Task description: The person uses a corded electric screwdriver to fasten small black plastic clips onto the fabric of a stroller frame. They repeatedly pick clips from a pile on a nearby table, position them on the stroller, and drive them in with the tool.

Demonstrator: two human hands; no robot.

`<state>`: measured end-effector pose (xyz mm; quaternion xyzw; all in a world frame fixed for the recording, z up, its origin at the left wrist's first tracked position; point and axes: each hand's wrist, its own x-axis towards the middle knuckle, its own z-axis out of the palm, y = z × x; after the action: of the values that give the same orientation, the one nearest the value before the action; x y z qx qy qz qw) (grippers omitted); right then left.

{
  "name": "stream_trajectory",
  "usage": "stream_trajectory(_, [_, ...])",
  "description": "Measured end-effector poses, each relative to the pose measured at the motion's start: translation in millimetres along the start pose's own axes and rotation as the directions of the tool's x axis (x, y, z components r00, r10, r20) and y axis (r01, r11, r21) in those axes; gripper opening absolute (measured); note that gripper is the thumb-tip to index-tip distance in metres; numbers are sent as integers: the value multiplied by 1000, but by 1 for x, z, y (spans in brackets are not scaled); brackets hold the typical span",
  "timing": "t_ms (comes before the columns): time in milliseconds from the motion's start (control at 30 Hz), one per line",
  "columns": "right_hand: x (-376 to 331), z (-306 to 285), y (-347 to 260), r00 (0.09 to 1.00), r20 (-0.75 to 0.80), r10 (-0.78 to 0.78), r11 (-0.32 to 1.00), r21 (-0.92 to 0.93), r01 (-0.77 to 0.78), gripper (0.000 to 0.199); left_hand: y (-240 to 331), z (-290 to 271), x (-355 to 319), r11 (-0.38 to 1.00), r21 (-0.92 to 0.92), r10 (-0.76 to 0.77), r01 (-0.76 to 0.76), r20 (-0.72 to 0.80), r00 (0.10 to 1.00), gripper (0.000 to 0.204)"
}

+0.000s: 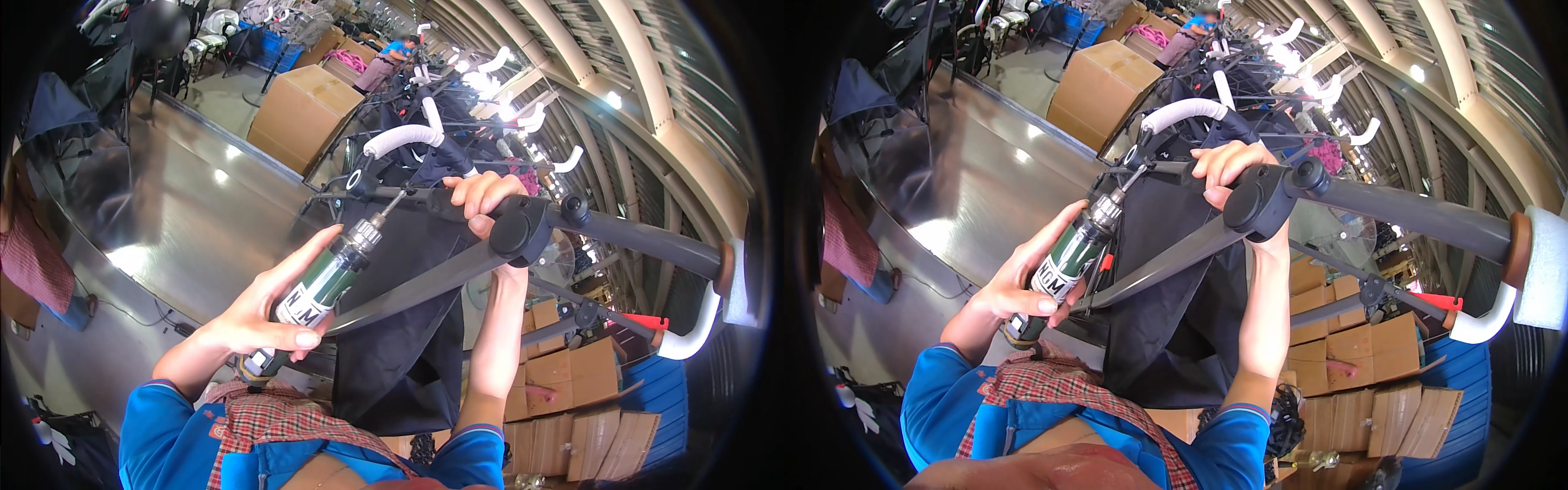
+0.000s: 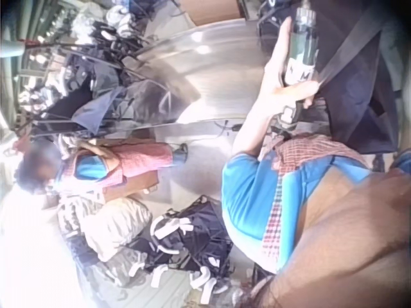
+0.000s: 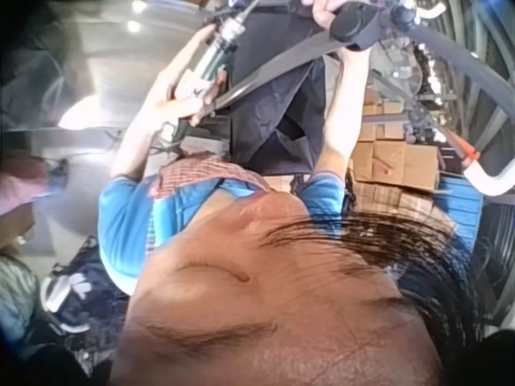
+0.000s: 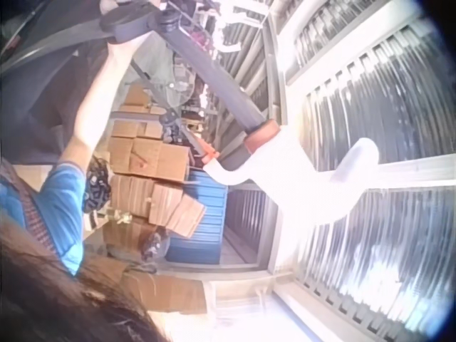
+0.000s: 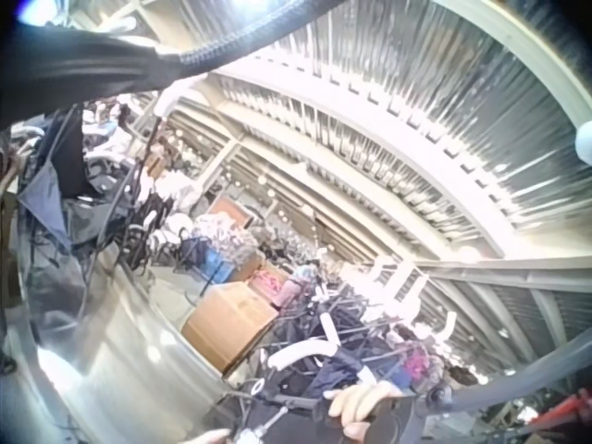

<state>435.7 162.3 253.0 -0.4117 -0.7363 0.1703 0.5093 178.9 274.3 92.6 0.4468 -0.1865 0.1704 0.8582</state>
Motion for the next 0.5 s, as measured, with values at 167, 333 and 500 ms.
stream_trajectory(167, [8,8,-6,1000,-21,20,998,-57,-21,30,-2,0,-4,1000,-2,-15,15,-33,999,103])
stream_trajectory(333, [8,19,-4,996,-81,-48,986,-163,34,38,-5,-1,-4,998,46,-34,36,-37,999,102])
stream_trajectory(500, [-2,32,-16,940,-335,-64,898,-431,-92,42,-5,-2,-3,989,142,-41,40,-2,999,102])
